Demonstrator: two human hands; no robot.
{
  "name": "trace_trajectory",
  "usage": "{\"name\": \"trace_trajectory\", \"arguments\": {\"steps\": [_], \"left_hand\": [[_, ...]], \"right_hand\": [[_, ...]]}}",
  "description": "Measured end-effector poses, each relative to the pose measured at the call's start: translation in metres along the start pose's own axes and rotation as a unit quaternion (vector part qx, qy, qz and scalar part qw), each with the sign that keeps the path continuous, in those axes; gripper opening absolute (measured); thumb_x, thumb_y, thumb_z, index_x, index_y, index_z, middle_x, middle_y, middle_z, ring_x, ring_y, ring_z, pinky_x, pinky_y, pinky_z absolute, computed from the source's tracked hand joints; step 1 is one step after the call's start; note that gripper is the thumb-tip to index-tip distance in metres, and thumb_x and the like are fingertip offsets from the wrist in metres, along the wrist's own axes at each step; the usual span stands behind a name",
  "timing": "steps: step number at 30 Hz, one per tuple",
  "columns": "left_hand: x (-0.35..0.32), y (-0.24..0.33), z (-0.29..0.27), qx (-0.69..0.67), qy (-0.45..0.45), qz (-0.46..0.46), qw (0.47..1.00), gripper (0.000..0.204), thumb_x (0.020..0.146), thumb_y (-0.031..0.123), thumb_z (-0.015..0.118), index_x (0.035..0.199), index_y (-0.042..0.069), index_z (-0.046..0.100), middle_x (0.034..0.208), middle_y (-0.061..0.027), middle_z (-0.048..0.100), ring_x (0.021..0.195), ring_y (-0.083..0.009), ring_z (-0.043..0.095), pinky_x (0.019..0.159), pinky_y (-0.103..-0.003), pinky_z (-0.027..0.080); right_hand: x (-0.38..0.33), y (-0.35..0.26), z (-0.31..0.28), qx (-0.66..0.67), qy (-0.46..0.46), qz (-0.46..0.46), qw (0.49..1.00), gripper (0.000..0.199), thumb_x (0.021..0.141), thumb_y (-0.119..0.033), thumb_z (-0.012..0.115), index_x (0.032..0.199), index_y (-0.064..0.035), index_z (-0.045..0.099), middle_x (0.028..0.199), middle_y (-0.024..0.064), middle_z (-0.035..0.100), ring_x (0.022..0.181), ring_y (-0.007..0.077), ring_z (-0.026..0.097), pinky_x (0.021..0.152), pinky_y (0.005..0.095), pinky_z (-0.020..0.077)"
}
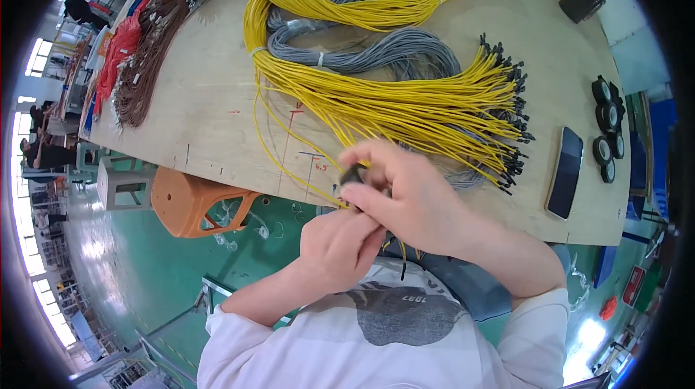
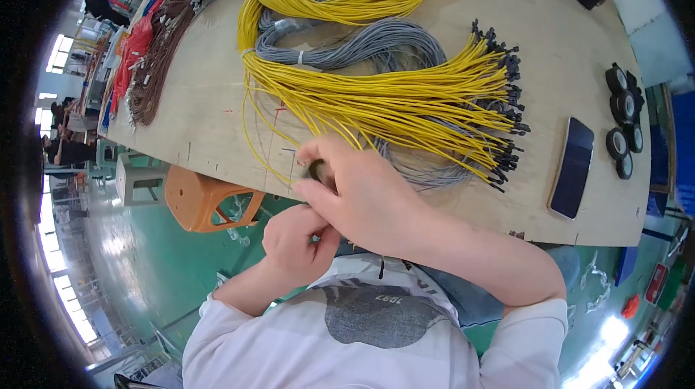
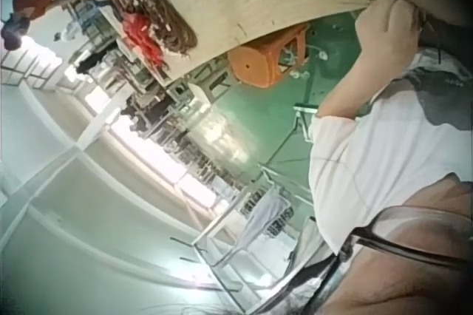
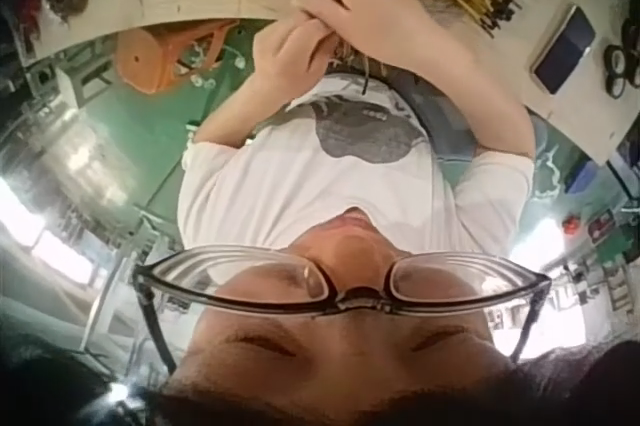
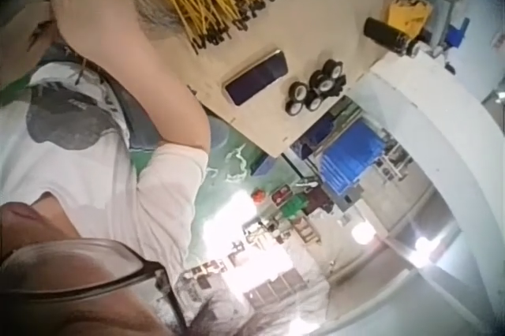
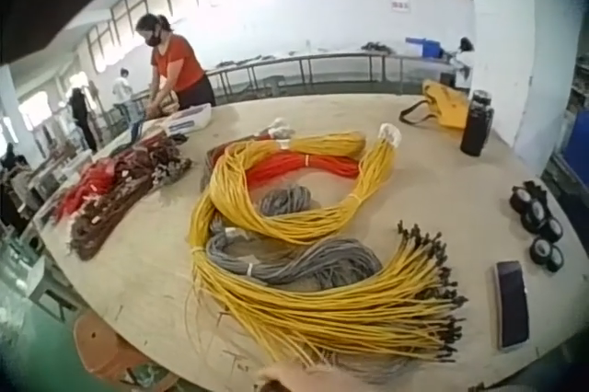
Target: The recorder uses black electrical tape to bundle several yellow wires together on a factory workbench.
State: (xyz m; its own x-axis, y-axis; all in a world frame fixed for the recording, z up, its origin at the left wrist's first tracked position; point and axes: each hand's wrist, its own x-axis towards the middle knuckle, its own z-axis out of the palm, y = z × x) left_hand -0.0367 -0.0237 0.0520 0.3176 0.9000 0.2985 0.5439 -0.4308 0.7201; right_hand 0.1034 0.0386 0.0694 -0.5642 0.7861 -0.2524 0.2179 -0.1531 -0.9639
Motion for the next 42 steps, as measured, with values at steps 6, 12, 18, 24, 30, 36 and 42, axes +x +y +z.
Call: {"name": "trace_trajectory", "arguments": {"steps": [6,12,18,24,30,36,42], "left_hand": [[-0.02,0.01,0.012,-0.649,0.032,-0.337,0.682,0.025,0.083,0.011,0.054,0.107,0.006,0.048,0.08,-0.0024,0.053,0.057,-0.0072,0.045,0.049,-0.018,0.032],[0.004,0.007,0.028,-0.763,-0.129,-0.46,0.435,0.032,0.09,0.029,0.046,0.11,0.005,0.05,0.07,-0.0009,0.051,0.055,-0.0088,0.042,0.05,-0.02,0.032],[0.021,-0.004,0.039,-0.704,-0.111,-0.38,0.589,0.016,0.082,0.021,0.062,0.086,0.006,0.061,0.082,0.0005,0.055,0.054,-0.0053,0.034,0.049,-0.018,0.027],[0.018,0.005,0.025,-0.609,-0.029,-0.298,0.735,0.01,0.084,0.011,0.057,0.079,0.003,0.059,0.079,0.0009,0.052,0.079,-0.0084,0.055,0.064,-0.021,0.041],[0.01,-0.013,0.043,-0.38,0.006,-0.055,0.923,0.015,0.082,0.007,0.057,0.077,0.004,0.044,0.077,-0.0048,0.043,0.071,-0.0165,0.042,0.062,-0.026,0.036],[0.001,-0.01,0.04,-0.375,-0.037,-0.117,0.919,0.018,0.087,0.014,0.052,0.08,0.002,0.041,0.069,-0.0047,0.043,0.063,-0.0146,0.041,0.058,-0.026,0.036],[-0.007,0.003,0.045,-0.701,-0.174,-0.329,0.608,0.018,0.09,0.025,0.05,0.078,0.013,0.043,0.062,0.0072,0.035,0.046,-0.0027,0.027,0.042,-0.02,0.019]], "right_hand": [[-0.049,-0.019,-0.005,0.096,-0.039,-0.121,0.987,0.051,0.079,0.004,0.052,0.124,0.0027,0.028,0.102,0.015,0.053,0.081,0.02,0.06,0.074,0.0287,0.0463],[-0.102,0.001,-0.013,0.081,0.047,-0.101,0.99,0.043,0.082,-0.012,0.056,0.12,0.0019,0.041,0.096,0.0154,0.059,0.088,0.025,0.058,0.085,0.0317,0.0402],[-0.089,0.021,-0.007,-0.029,0.192,-0.003,0.981,0.031,0.082,-0.009,0.057,0.11,-0.0001,0.048,0.065,0.0068,0.054,0.054,0.0085,0.047,0.048,0.024,0.0378],[-0.066,0.03,-0.008,-0.128,0.118,-0.071,0.982,0.018,0.08,-0.004,0.051,0.097,0.0,0.056,0.068,0.0159,0.057,0.058,0.0269,0.058,0.054,0.034,0.0437],[-0.069,0.026,-0.006,0.031,0.073,0.058,0.995,0.011,0.083,-0.005,0.051,0.085,0.0029,0.058,0.067,0.0065,0.059,0.06,0.0114,0.058,0.054,0.0236,0.0465],[-0.062,0.032,-0.008,0.052,0.05,0.073,0.995,0.01,0.08,0.001,0.054,0.087,0.0042,0.06,0.071,0.0075,0.062,0.061,0.0107,0.059,0.057,0.0212,0.048],[-0.095,0.042,-0.015,0.066,-0.007,0.041,0.997,0.01,0.086,-0.011,0.054,0.087,-0.0008,0.056,0.07,0.0016,0.055,0.06,0.0078,0.05,0.053,0.0212,0.0406]]}}
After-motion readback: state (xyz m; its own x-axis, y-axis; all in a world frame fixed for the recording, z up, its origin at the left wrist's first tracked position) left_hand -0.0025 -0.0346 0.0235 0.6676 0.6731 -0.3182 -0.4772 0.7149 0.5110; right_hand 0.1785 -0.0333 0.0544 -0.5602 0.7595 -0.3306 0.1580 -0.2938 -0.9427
